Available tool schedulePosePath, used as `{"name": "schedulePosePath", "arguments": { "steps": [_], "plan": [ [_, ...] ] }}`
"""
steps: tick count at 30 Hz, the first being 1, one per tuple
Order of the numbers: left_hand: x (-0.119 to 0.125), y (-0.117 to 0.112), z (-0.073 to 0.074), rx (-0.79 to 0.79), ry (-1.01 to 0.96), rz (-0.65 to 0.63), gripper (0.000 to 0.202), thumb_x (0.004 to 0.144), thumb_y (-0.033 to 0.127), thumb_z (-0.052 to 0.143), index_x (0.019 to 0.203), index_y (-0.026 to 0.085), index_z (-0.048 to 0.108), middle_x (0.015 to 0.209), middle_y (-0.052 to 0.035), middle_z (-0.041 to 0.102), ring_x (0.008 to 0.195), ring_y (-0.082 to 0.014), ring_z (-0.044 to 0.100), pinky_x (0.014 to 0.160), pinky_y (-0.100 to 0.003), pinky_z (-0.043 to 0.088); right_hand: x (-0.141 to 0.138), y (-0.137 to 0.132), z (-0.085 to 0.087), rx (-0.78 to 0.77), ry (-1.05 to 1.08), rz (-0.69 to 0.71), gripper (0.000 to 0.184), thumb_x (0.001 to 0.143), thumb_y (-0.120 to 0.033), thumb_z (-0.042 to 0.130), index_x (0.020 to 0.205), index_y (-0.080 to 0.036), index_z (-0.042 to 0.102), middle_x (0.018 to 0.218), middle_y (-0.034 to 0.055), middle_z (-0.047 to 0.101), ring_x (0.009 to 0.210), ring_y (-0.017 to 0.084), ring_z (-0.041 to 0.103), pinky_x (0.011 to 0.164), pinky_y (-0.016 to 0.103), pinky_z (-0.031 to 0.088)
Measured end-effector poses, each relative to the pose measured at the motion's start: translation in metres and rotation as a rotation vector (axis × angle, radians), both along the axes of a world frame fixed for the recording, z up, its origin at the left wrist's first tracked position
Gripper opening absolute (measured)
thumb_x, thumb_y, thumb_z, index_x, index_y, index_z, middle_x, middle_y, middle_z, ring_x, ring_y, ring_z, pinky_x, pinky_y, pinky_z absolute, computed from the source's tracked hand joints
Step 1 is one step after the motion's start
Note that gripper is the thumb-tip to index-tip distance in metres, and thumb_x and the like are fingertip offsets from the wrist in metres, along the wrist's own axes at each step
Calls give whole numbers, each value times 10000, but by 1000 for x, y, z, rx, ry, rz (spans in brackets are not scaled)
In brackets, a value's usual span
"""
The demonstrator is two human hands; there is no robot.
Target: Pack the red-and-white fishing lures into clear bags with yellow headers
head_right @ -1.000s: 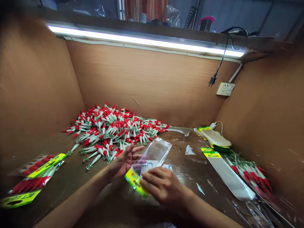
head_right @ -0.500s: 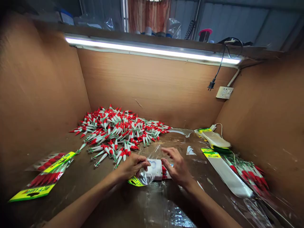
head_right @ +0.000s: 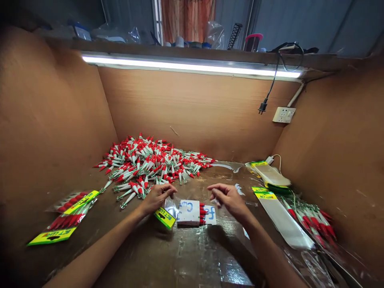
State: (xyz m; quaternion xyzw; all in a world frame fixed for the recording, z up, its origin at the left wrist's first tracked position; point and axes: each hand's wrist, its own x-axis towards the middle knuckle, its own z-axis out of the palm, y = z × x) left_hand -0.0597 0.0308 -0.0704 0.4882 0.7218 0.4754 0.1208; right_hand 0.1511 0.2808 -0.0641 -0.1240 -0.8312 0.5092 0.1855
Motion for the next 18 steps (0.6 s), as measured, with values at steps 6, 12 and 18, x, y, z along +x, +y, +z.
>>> {"name": "schedulePosePath", "arguments": {
  "steps": [6, 12, 18],
  "plan": [
    [-1, -1, 0, 42, -1, 8, 407, 942, 516, 528, 892, 163, 726, 751, -32, 713, 681, -171, 613, 667, -246, 426, 42, 65, -33, 442, -131, -355, 345, 862, -339, 583, 1100, -147, 744, 1251, 180, 682, 1225, 338, 595, 1091, 551, 388],
    [25, -1, 5, 58, 34, -124, 358, 981, 446, 510, 881, 171, 716, 740, -17, 698, 687, -155, 623, 631, -225, 409, 160, -14, -105, 703, -206, -399, 436, 967, -288, 436, 1365, -238, 609, 1456, 85, 546, 1381, 280, 467, 1145, 512, 406],
    [64, -7, -1, -53, 189, -500, 275, 994, 315, 516, 826, 182, 688, 677, 11, 686, 595, -107, 586, 623, -206, 377, 288, -70, -152, 931, -178, -609, 452, 919, -305, 491, 1355, -294, 612, 1363, 54, 633, 1227, 309, 618, 963, 472, 581]
  ]
}}
